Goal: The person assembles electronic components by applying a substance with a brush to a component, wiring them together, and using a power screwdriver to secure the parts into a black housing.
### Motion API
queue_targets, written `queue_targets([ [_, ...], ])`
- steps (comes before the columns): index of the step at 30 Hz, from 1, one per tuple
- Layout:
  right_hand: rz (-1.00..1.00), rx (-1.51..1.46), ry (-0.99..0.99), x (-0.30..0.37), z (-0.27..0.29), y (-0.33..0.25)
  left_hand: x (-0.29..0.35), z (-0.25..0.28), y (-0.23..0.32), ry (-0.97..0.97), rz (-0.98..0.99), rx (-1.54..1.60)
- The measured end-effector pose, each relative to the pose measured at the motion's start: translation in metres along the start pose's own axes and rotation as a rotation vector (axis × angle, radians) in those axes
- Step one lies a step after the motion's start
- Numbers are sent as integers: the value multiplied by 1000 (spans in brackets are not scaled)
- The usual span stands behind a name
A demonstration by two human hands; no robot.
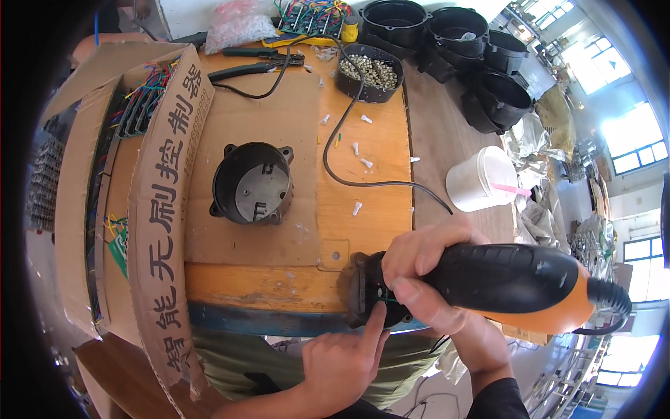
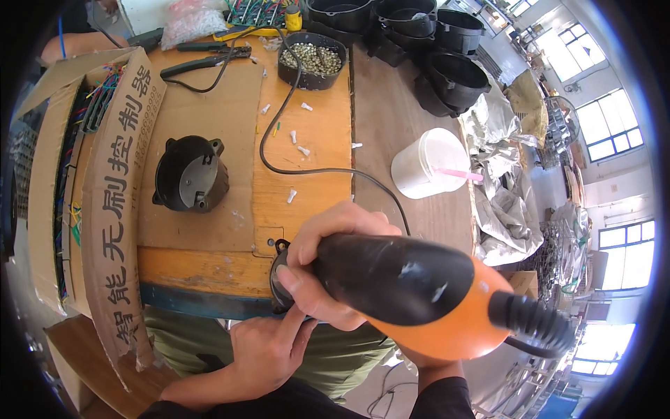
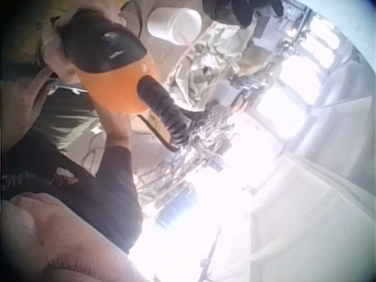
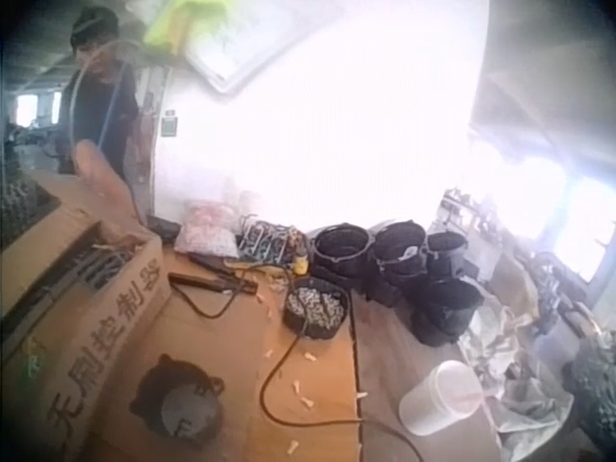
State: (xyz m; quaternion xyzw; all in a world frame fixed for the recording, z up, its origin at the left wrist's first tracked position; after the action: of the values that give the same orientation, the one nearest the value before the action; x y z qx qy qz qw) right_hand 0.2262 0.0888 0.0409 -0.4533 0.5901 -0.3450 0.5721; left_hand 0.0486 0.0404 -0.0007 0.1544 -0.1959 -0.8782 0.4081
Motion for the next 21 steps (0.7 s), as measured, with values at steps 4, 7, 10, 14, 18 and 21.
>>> queue_targets([
  [4,47,45,-35,0,-7,-3,4,-19,-3,174,-18,-21],
  [7,34,5,-9,4,-6,0,4,-22,-4,215,-16,-10],
  [10,40,-31,121,4,-10,3,3,-23,-4,234,-11,-10],
  [14,34,85,42,7,-7,2,3,-24,-3,244,-13,-7],
  [18,3,24,78,9,-3,6,2,-23,0,246,1,-5],
  [21,14,24,97,10,1,10,1,-23,1,250,3,5],
])
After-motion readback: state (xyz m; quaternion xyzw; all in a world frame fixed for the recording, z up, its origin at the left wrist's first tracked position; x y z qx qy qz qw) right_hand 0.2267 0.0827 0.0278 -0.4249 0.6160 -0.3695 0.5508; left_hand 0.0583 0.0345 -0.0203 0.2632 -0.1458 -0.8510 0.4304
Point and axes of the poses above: each hand's wrist, its own x-axis away from the middle knuckle, its own z-axis out of the back of the hand, y = z × x, the point moved 1 cm from there along -x, towards the middle knuckle, and after that the axes turned 12 degrees about -x, right-handed, at the moved point
